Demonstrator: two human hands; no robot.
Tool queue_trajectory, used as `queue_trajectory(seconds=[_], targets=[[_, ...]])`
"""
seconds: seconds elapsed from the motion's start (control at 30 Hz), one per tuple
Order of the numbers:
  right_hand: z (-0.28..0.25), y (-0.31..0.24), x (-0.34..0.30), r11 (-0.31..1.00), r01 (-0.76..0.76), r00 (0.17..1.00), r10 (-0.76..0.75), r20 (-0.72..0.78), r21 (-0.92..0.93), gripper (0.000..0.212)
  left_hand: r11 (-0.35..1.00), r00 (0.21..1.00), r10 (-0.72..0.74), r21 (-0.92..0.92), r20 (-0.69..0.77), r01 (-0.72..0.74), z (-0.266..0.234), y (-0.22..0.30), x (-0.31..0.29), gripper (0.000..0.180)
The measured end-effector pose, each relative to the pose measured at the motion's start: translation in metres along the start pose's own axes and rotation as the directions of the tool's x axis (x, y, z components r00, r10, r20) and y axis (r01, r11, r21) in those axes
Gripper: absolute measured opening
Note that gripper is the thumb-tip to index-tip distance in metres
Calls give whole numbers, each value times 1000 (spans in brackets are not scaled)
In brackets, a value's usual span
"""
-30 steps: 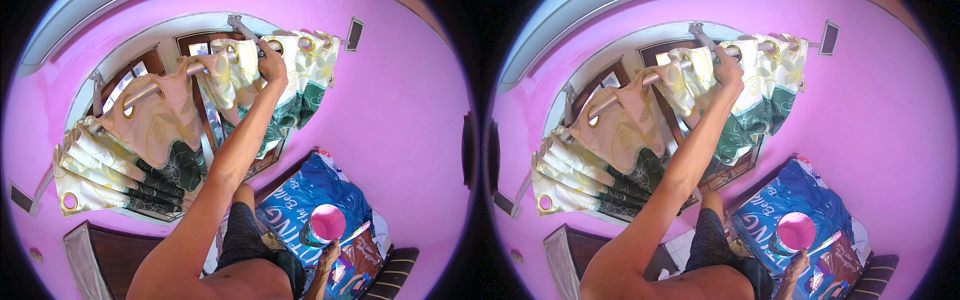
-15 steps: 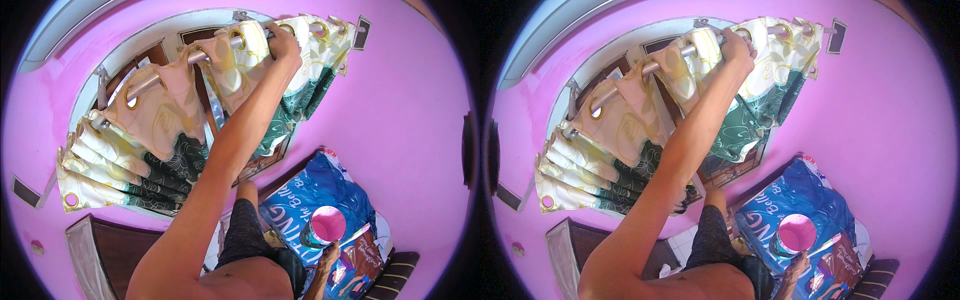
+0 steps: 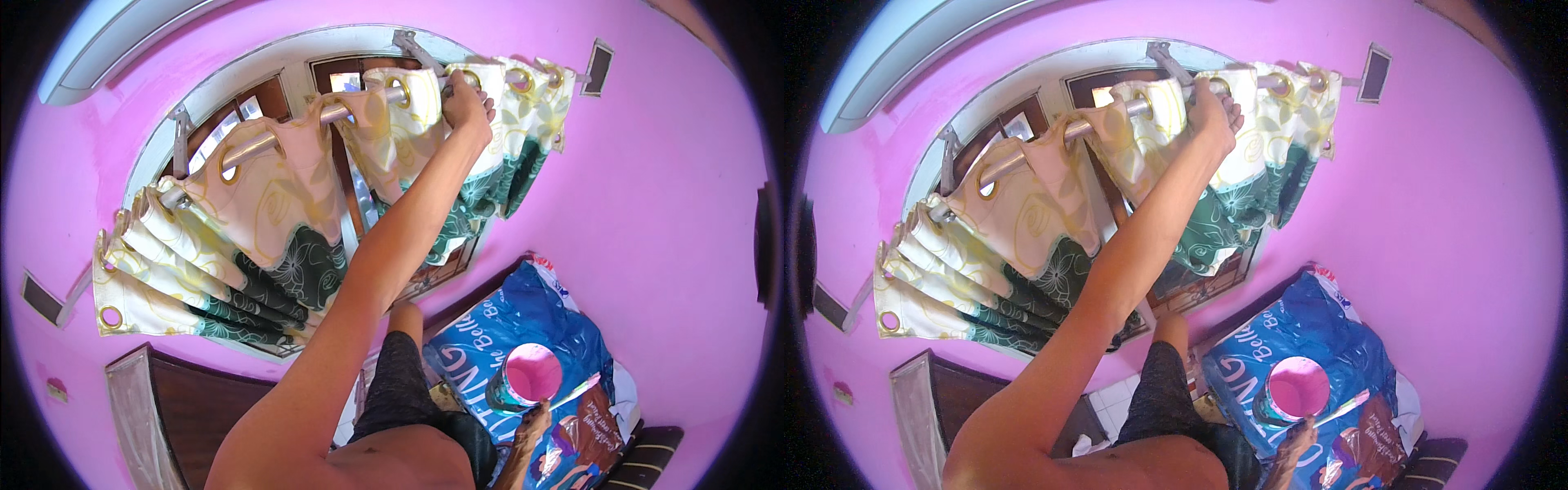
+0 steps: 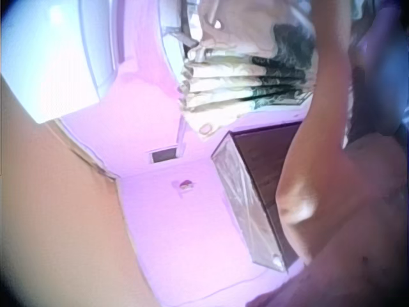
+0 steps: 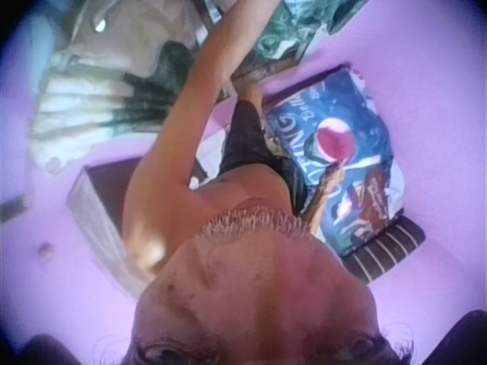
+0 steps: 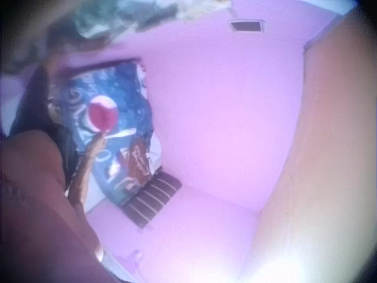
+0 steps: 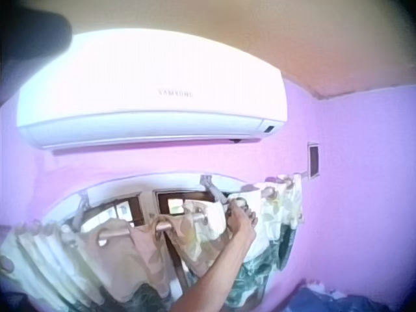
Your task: The person paints the upper wall and ceiling area near a window using a paintbrush and a pink bucket of paint. They repeatedly dip the brush into the bucket and apply paint to the wall above the curtain rod and around the air conditioner unit.
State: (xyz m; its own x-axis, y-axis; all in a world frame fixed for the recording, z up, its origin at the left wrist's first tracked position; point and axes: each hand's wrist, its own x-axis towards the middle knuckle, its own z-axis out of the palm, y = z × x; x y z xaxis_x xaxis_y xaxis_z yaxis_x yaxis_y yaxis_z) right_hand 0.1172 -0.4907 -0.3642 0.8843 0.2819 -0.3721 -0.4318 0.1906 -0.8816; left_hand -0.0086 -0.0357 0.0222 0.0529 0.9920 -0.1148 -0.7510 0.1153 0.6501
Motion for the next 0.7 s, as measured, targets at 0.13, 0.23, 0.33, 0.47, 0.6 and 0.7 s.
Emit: queue_trajectory(seconds=[0.13,0.23,0.33,0.47,0.6,0.7], targets=[[0,1,3,1000,9,1000,-9,7,15,18,999,999,22,31,-41,-21,-8,-8,6,56],[0,0,2,1000,18,1000,-18,25,24,21,998,999,45,37,-28,-44,-9,-11,8,57],[-2,1,3,998,8,998,-12,59,58,21,998,998,36,47,-49,-34,-9,-12,7,58],[2,-2,0,999,6,999,-8,35,48,22,992,995,-43,120,85,32,-43,-41,-10,45],[5,-9,-8,999,13,995,-17,102,44,28,438,851,-216,826,479,-354,-152,-154,-62,50],[16,-20,-11,1000,2,996,-5,84,25,25,249,582,-803,960,129,131,-235,-196,-124,67]])
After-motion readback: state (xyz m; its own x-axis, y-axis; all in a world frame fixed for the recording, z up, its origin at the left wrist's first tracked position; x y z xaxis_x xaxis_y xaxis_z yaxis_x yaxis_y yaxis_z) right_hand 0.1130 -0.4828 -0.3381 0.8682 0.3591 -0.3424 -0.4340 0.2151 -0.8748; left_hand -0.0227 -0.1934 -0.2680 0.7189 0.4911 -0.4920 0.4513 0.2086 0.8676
